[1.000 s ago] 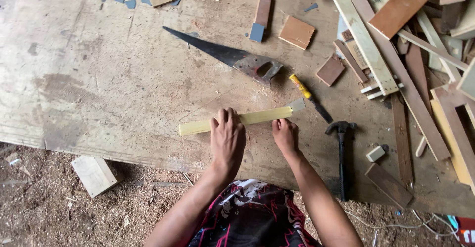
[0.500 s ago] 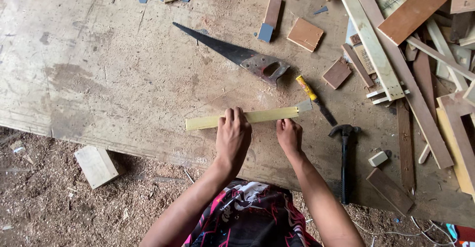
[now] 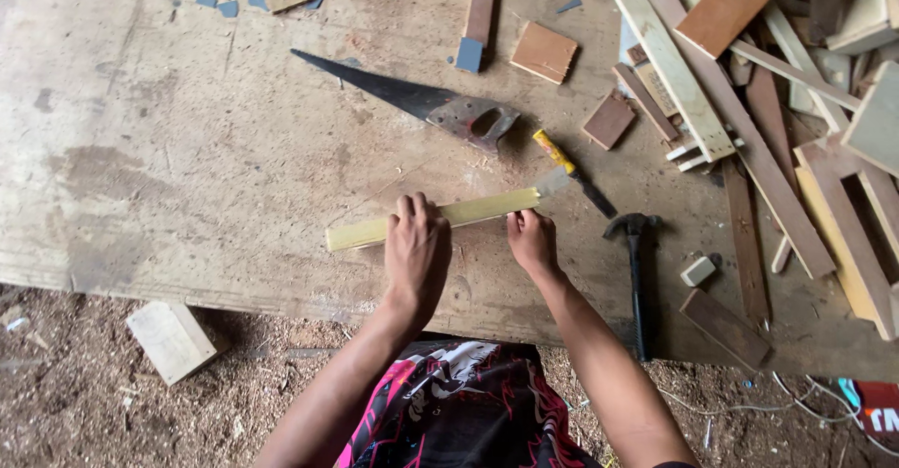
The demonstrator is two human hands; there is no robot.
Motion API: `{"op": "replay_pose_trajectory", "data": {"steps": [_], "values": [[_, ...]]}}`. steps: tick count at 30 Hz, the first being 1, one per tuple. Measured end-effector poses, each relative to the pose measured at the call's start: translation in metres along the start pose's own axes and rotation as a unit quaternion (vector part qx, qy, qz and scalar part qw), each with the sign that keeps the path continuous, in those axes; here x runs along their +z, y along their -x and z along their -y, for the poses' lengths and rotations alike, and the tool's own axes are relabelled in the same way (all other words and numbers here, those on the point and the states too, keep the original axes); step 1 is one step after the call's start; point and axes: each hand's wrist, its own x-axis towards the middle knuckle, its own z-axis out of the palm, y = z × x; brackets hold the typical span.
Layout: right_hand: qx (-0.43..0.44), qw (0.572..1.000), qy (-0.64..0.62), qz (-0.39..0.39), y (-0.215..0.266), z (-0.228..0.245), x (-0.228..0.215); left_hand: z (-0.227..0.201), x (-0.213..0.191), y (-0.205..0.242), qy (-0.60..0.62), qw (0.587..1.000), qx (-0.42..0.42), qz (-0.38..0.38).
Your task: The person assembles a small wooden frame by hammering nails into a rectangular piece of wood, then attaching a thin strip along its edge. They repeatedly check alignment and fit, adjusting the pieces and tapping them with a hammer to secure the joint.
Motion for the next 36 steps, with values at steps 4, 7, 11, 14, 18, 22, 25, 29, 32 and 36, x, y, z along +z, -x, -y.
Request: {"op": "replay_pose_trajectory", "data": {"steps": [4, 7, 11, 14, 18, 22, 25, 29, 32, 36], "values": [[0.06, 0.992, -0.103, -0.031, 0.0, -0.023, -0.005, 0.003, 0.004, 0.0, -0.05, 0.998, 0.029, 0.011], [0.148, 0.975, -0.165, -0.031, -0.006, -0.06, -0.011, 0.004, 0.006, -0.001, -0.054, 0.998, 0.027, 0.008], [0.211, 0.906, -0.363, -0.062, -0.006, -0.112, -0.034, 0.007, 0.007, 0.003, -0.036, 0.999, 0.037, 0.0], [0.267, 0.928, -0.257, -0.031, 0.002, -0.125, -0.056, 0.006, 0.004, 0.002, -0.032, 0.999, 0.033, 0.0], [0.151, 0.986, 0.037, 0.063, 0.028, -0.109, -0.053, 0.003, 0.0, 0.003, -0.027, 0.999, 0.023, -0.018], [-0.055, 0.991, 0.079, 0.093, 0.051, -0.09, -0.006, 0.003, -0.004, 0.003, -0.026, 0.999, 0.019, -0.014], [-0.092, 0.983, 0.123, 0.106, 0.055, -0.091, 0.017, 0.003, -0.006, 0.001, -0.025, 0.999, 0.02, -0.019], [-0.026, 0.955, 0.194, 0.221, 0.046, -0.084, 0.023, 0.005, -0.003, 0.004, -0.035, 0.998, 0.03, -0.035], [0.014, 0.953, 0.197, 0.231, 0.032, -0.065, 0.001, 0.007, 0.0, 0.001, -0.045, 0.998, 0.034, -0.005], [0.01, 0.989, -0.131, 0.07, 0.016, -0.032, -0.062, 0.009, 0.003, 0.0, -0.048, 0.998, 0.043, 0.01]]}}
